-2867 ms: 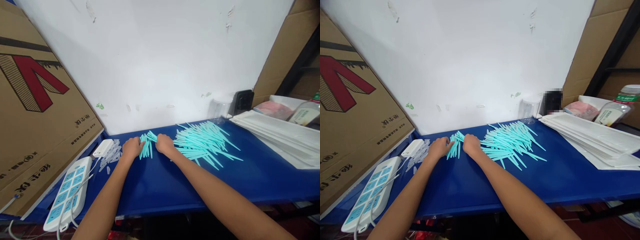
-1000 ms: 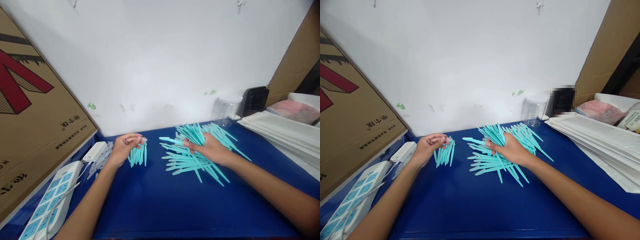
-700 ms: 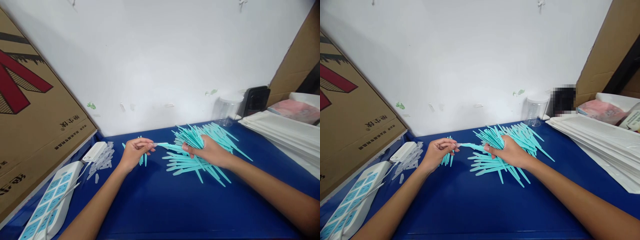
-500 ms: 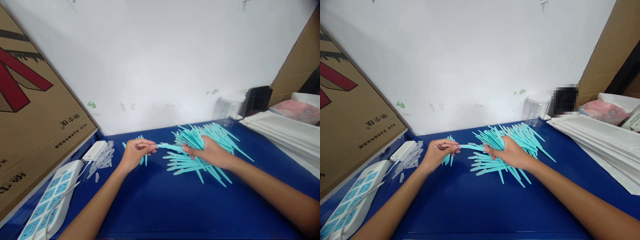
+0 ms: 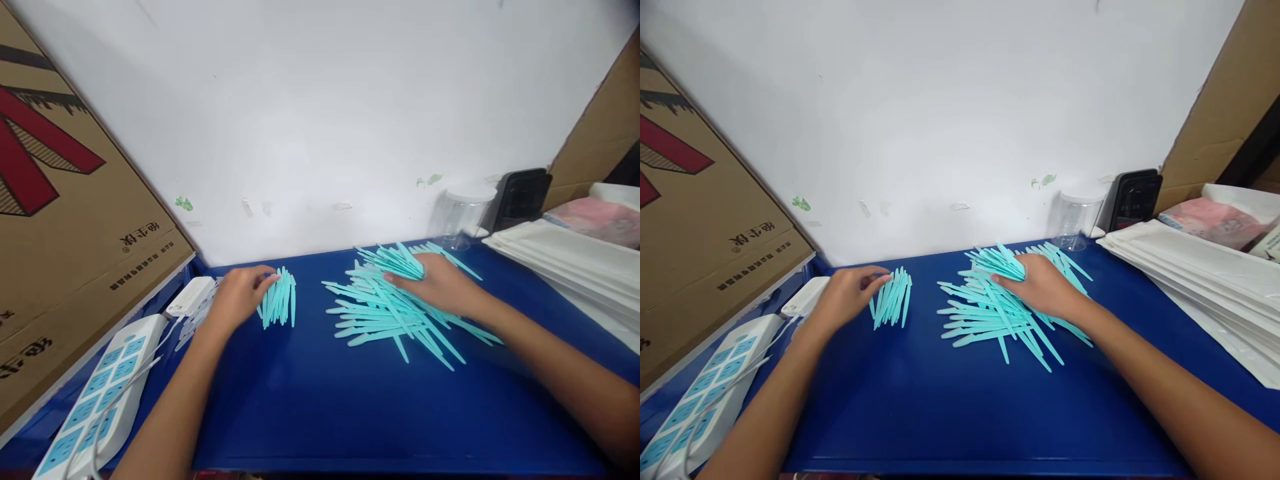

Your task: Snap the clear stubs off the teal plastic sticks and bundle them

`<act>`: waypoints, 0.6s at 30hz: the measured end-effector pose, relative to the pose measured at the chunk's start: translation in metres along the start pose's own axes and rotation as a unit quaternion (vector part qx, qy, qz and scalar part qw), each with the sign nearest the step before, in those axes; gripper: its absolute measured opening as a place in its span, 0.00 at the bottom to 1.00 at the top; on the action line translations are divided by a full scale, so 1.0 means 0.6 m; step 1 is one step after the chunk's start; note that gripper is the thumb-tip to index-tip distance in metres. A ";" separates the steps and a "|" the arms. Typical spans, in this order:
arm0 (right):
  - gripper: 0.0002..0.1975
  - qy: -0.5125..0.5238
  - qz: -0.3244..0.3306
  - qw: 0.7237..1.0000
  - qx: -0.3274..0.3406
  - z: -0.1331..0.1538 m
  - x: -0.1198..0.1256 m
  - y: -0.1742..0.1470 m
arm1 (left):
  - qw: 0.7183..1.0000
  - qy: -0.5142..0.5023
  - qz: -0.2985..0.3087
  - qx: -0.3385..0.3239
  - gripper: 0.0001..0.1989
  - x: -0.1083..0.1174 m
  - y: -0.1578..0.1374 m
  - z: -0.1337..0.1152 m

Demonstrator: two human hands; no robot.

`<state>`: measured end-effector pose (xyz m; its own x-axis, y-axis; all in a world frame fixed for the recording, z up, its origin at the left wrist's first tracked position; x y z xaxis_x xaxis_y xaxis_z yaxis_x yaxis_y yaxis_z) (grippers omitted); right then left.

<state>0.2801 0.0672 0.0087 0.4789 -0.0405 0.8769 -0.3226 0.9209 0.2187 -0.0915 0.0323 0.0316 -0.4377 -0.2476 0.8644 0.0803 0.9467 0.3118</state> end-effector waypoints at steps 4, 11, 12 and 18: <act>0.20 -0.106 -0.061 0.992 0.023 -0.048 0.009 0.020 | 0.979 0.157 0.044 0.123 0.17 0.059 0.003 0.096; 0.20 -0.107 -0.102 0.987 -0.063 -0.077 0.011 0.024 | 0.947 0.099 0.165 0.258 0.17 0.082 -0.011 0.190; 0.19 -0.109 -0.100 0.987 -0.061 -0.077 0.011 0.024 | 0.947 0.079 0.176 0.258 0.18 0.079 -0.012 0.194; 0.19 -0.086 -0.097 0.991 -0.021 -0.064 0.013 0.024 | 0.949 -0.012 0.184 0.256 0.16 0.059 -0.011 0.210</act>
<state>0.3105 0.0950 0.0022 0.3811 -0.2805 0.8810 -0.2029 0.9043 0.3757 -0.2203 0.0431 0.0105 -0.4845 0.1176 0.8668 -0.2114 0.9458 -0.2465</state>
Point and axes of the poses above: each hand's wrist, its own y-axis towards the middle knuckle, its own x-axis out of the back of the hand, z = x × y, the point moved 2 cm from there along y, towards the middle knuckle, and after that the axes turned 10 degrees about -y, right-handed, at the moved point
